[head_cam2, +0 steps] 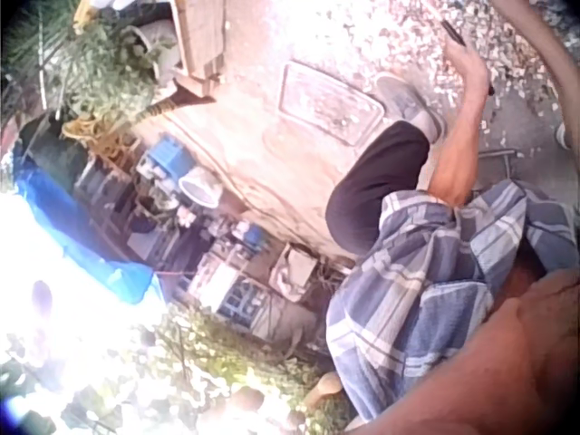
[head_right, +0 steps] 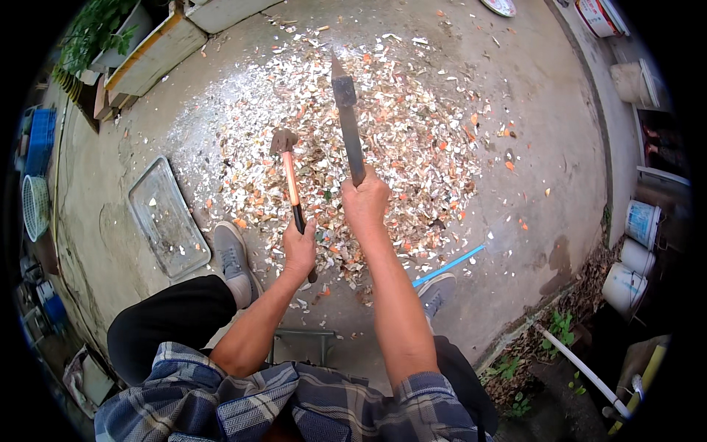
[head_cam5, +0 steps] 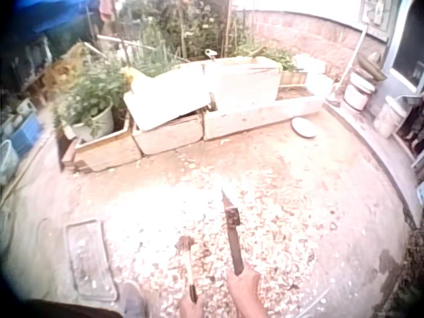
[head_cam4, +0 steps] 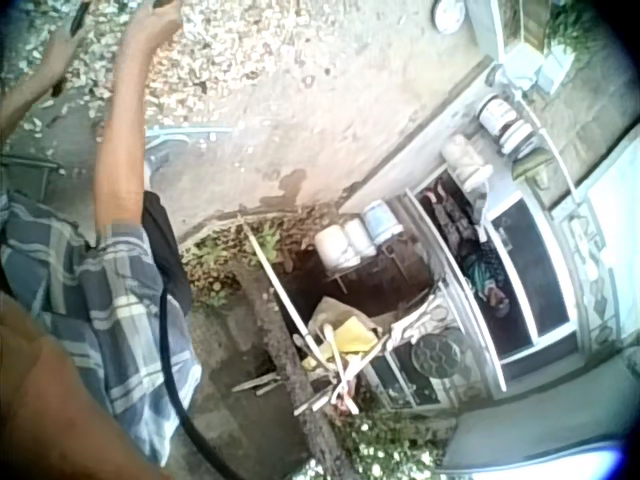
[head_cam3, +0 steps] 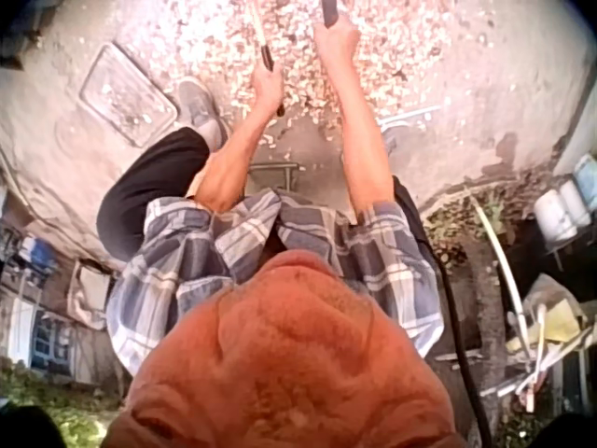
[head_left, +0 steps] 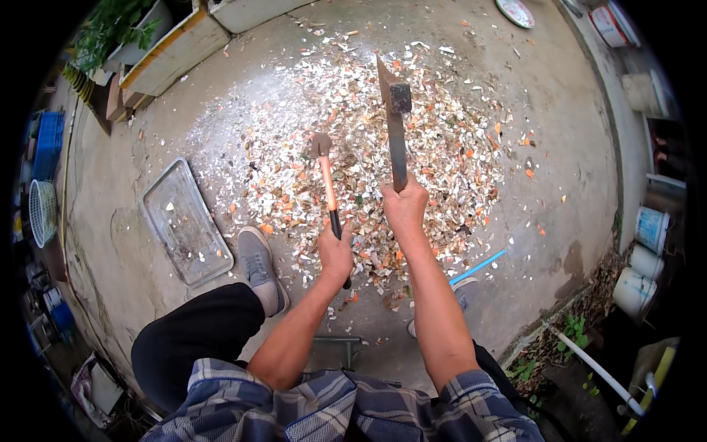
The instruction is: The person uses a hammer and a hatchet to repeatedly strike and crush a pile of mixed debris on a concrete floor. The debris consists of small, colorful fragments, likely ceramic or shell pieces. The person works continuously, breaking down larger chunks into smaller particles.
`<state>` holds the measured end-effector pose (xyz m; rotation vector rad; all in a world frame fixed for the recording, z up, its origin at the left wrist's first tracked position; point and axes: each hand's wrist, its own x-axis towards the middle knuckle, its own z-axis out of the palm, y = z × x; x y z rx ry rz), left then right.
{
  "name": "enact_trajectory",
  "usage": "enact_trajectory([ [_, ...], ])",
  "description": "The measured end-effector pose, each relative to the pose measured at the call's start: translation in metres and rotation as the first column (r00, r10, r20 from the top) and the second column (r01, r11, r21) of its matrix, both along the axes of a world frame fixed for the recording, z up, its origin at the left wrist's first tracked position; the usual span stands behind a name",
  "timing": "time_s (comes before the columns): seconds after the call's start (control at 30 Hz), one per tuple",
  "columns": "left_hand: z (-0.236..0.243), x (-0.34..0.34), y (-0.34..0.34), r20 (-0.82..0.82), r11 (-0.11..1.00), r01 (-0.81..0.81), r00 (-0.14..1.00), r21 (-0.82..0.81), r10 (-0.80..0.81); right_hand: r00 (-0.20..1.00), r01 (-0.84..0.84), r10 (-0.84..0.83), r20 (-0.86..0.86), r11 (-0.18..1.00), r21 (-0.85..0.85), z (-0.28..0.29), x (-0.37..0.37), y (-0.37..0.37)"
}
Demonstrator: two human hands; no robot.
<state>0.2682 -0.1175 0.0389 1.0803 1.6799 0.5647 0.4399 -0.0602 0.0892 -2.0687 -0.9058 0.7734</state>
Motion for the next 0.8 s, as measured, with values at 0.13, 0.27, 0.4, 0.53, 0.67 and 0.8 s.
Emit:
enact_trajectory([
  [0.13,0.022,0.009,0.004,0.061,0.990,-0.076,0.996,0.123,0.069,0.984,-0.100,0.144,0.108,0.935,-0.341,-0.055,0.023,0.008],
  [0.27,-0.002,-0.014,0.010,-0.036,0.990,-0.091,0.995,0.107,0.095,0.993,-0.116,0.112,-0.031,0.928,-0.354,-0.039,0.018,0.007],
  [0.4,-0.034,-0.050,0.012,-0.189,1.000,-0.020,0.982,-0.020,0.016,0.994,-0.108,0.107,-0.021,0.982,-0.154,-0.005,-0.013,-0.021],
  [0.53,-0.008,-0.036,0.007,-0.166,1.000,-0.025,0.986,0.016,0.027,1.000,-0.017,0.019,0.017,0.994,-0.107,-0.022,-0.046,-0.076],
  [0.67,0.018,-0.013,0.002,-0.018,0.982,-0.113,0.993,0.151,0.117,0.996,-0.088,0.093,-0.001,0.932,-0.352,-0.057,-0.030,-0.086],
  [0.8,0.005,-0.013,-0.017,-0.050,0.989,-0.036,0.998,0.144,0.044,0.992,-0.124,0.108,-0.063,0.918,-0.378,-0.022,-0.023,-0.083],
])
